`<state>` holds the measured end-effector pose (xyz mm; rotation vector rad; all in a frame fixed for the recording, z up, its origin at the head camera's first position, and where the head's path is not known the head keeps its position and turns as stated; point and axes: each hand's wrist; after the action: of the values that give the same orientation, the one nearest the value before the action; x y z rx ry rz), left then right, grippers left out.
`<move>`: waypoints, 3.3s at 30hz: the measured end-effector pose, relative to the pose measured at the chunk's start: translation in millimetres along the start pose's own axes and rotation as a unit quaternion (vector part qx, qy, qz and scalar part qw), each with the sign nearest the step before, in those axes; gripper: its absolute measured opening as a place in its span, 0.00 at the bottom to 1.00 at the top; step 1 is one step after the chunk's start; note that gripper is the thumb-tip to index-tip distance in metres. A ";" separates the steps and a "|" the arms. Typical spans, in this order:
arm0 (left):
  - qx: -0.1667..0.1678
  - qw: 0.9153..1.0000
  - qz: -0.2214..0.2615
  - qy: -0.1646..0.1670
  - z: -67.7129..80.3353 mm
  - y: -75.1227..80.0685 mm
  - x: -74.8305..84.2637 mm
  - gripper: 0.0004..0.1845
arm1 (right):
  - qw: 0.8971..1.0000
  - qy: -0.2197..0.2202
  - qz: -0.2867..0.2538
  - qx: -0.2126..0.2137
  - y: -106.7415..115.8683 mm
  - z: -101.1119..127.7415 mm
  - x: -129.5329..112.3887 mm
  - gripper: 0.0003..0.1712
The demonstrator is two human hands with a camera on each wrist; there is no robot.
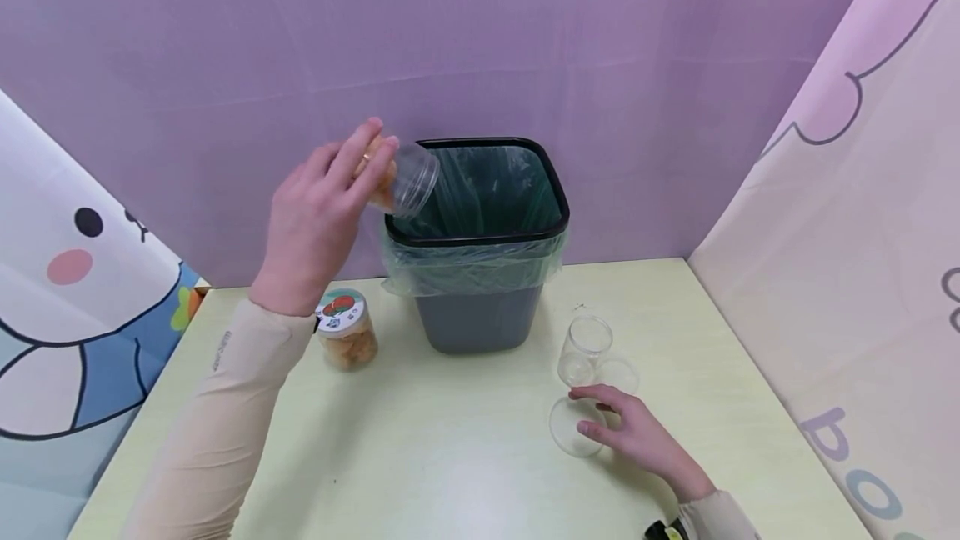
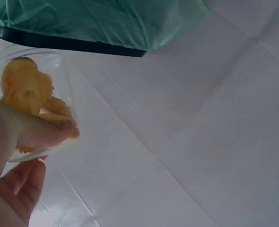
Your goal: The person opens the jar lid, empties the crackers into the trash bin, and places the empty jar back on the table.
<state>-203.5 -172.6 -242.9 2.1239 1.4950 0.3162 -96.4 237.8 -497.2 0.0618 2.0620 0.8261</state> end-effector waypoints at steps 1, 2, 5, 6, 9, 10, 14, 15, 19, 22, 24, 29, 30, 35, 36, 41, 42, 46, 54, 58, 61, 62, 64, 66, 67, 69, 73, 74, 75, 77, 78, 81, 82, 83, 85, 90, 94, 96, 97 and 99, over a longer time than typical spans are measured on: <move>0.004 1.000 -0.006 0.004 -0.4 0.0 0.7 0.35 | 1.000 0.000 -0.001 0.000 0.0 0.2 0.0 0.24; 0.007 1.000 -0.013 0.005 -0.7 -0.3 0.9 0.34 | 1.000 -0.001 -0.002 0.000 0.1 0.5 0.1 0.24; 0.002 1.000 -0.019 -0.005 -0.3 -0.9 1.3 0.33 | 1.000 0.002 -0.002 0.000 0.1 1.0 0.5 0.24; 0.000 1.000 -0.025 -0.008 -0.3 -0.9 1.2 0.33 | 1.000 0.003 -0.002 0.001 0.2 1.2 0.6 0.24; 0.006 1.000 -0.026 -0.004 -0.8 0.2 1.5 0.32 | 1.000 0.006 0.000 0.000 0.4 1.8 1.0 0.24; 0.011 0.999 -0.030 0.001 -1.1 0.9 1.4 0.32 | 1.000 0.007 0.001 -0.001 0.4 1.6 0.9 0.23; 0.016 0.999 -0.032 0.011 -2.2 2.3 2.0 0.33 | 1.000 0.005 0.005 -0.001 0.9 1.4 0.7 0.23; 0.013 0.999 -0.031 0.009 -2.3 2.1 2.2 0.33 | 1.000 0.004 0.005 -0.002 1.1 1.3 0.7 0.22; 0.007 0.999 -0.030 0.009 -2.6 2.3 1.7 0.34 | 1.000 0.004 0.006 -0.003 1.2 0.3 1.5 0.22; 0.008 0.999 -0.027 0.017 -2.6 2.7 0.5 0.35 | 1.000 0.008 0.007 -0.003 0.7 -0.3 2.1 0.22; 0.000 0.999 -0.021 0.030 -2.0 2.8 -0.9 0.35 | 1.000 0.008 0.009 -0.002 0.4 -0.3 2.2 0.22; -0.033 0.995 0.005 0.098 8.4 3.1 -9.8 0.37 | 1.000 0.007 0.011 -0.004 -0.4 -0.9 2.5 0.23; -0.040 0.993 0.014 0.113 12.2 2.9 -12.0 0.39 | 1.000 0.006 0.012 -0.004 -0.5 -1.0 2.4 0.23; -0.060 0.973 0.074 0.210 37.5 3.7 -18.8 0.46 | 1.000 0.001 0.008 -0.005 -0.6 -1.5 1.0 0.23; -0.062 0.966 0.087 0.234 43.6 4.1 -18.9 0.46 | 1.000 0.000 0.006 -0.005 -0.6 -1.6 0.5 0.23; -0.094 0.915 0.194 0.342 81.4 4.6 -12.4 0.47 | 1.000 -0.005 -0.005 -0.007 -1.3 -1.3 -0.7 0.23; -0.102 0.901 0.219 0.361 89.9 4.5 -9.8 0.46 | 1.000 -0.006 -0.007 -0.008 -1.6 -1.2 -0.7 0.23; -0.141 0.834 0.314 0.430 122.0 4.5 3.4 0.43 | 1.000 -0.005 -0.015 -0.010 -2.4 -0.9 -0.5 0.23; -0.227 0.784 0.403 0.414 170.3 -11.2 27.9 0.44 | 1.000 -0.004 -0.021 -0.006 -4.1 -1.5 0.7 0.23; -0.260 0.773 0.427 0.391 193.8 -26.4 41.4 0.44 | 0.999 -0.004 -0.032 -0.002 -5.8 -2.7 1.2 0.25; -0.292 0.757 0.442 0.383 209.2 -38.5 53.4 0.45 | 0.999 0.001 -0.036 0.000 -7.5 -4.1 1.8 0.25; -0.304 0.748 0.447 0.386 213.2 -42.3 57.6 0.45 | 0.999 0.002 -0.039 0.000 -8.1 -4.5 2.0 0.24; -0.325 0.728 0.454 0.397 219.7 -50.1 66.0 0.46 | 0.999 0.002 -0.043 0.000 -9.0 -5.0 2.3 0.24; -0.345 0.711 0.457 0.408 224.5 -58.3 73.7 0.46 | 0.999 0.006 -0.045 0.000 -9.6 -5.4 2.3 0.24; -0.354 0.707 0.455 0.410 226.5 -62.8 77.1 0.46 | 0.999 0.006 -0.046 0.000 -9.9 -5.5 2.4 0.24; -0.368 0.705 0.451 0.406 230.0 -72.0 83.0 0.47 | 0.999 0.008 -0.047 0.000 -10.3 -6.0 2.3 0.24; -0.392 0.723 0.432 0.371 234.3 -89.9 92.7 0.46 | 0.999 0.011 -0.049 0.000 -10.1 -5.3 1.6 0.24; -0.399 0.727 0.427 0.359 234.7 -93.5 94.8 0.45 | 0.999 0.011 -0.050 0.000 -10.0 -5.0 1.4 0.24; -0.407 0.733 0.421 0.347 235.0 -97.0 96.8 0.45 | 0.999 0.011 -0.049 0.000 -10.0 -4.7 1.2 0.24; -0.422 0.744 0.407 0.321 235.4 -103.9 100.2 0.45 | 0.999 0.011 -0.052 0.001 -9.9 -4.6 1.1 0.24; -0.430 0.749 0.399 0.309 235.7 -106.8 101.7 0.46 | 0.999 0.011 -0.053 0.001 -10.0 -4.5 1.1 0.24; -0.446 0.759 0.377 0.288 236.8 -114.1 104.3 0.47 | 0.998 0.011 -0.060 0.001 -10.6 -4.4 1.0 0.24; -0.449 0.762 0.371 0.283 237.0 -116.0 104.5 0.48 | 0.998 0.012 -0.063 0.000 -11.0 -4.3 1.1 0.24; -0.450 0.765 0.367 0.279 237.0 -117.3 104.2 0.49 | 0.998 0.012 -0.064 -0.001 -11.3 -4.2 1.2 0.24; -0.452 0.764 0.369 0.276 237.1 -118.6 102.3 0.50 | 0.998 0.010 -0.066 -0.002 -11.7 -3.7 1.6 0.24; -0.460 0.745 0.392 0.284 238.5 -115.9 88.0 0.50 | 0.998 0.007 -0.064 0.000 -10.9 -2.4 2.4 0.24; -0.461 0.729 0.406 0.303 242.6 -107.5 69.4 0.47 | 0.998 0.010 -0.065 0.001 -10.6 -2.0 2.1 0.24; -0.458 0.721 0.408 0.323 244.8 -101.3 58.4 0.44 | 0.998 0.012 -0.066 0.001 -10.4 -2.1 1.9 0.24; -0.458 0.717 0.405 0.334 246.1 -97.6 52.2 0.43 | 0.998 0.012 -0.066 0.000 -10.3 -2.3 1.7 0.24; -0.456 0.710 0.401 0.356 248.7 -90.4 38.7 0.42 | 0.998 0.011 -0.067 -0.001 -10.1 -2.5 1.5 0.24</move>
<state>-145.4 -182.8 -503.8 1.6430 0.3094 1.9056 -96.7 229.2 -503.2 -0.0852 2.0628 0.7489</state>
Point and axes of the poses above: each hand's wrist, its own z-axis away from the middle knuckle, its own y-axis out of the back of the hand, x = y × z, and after that the axes turned 12 degrees about y, right-handed
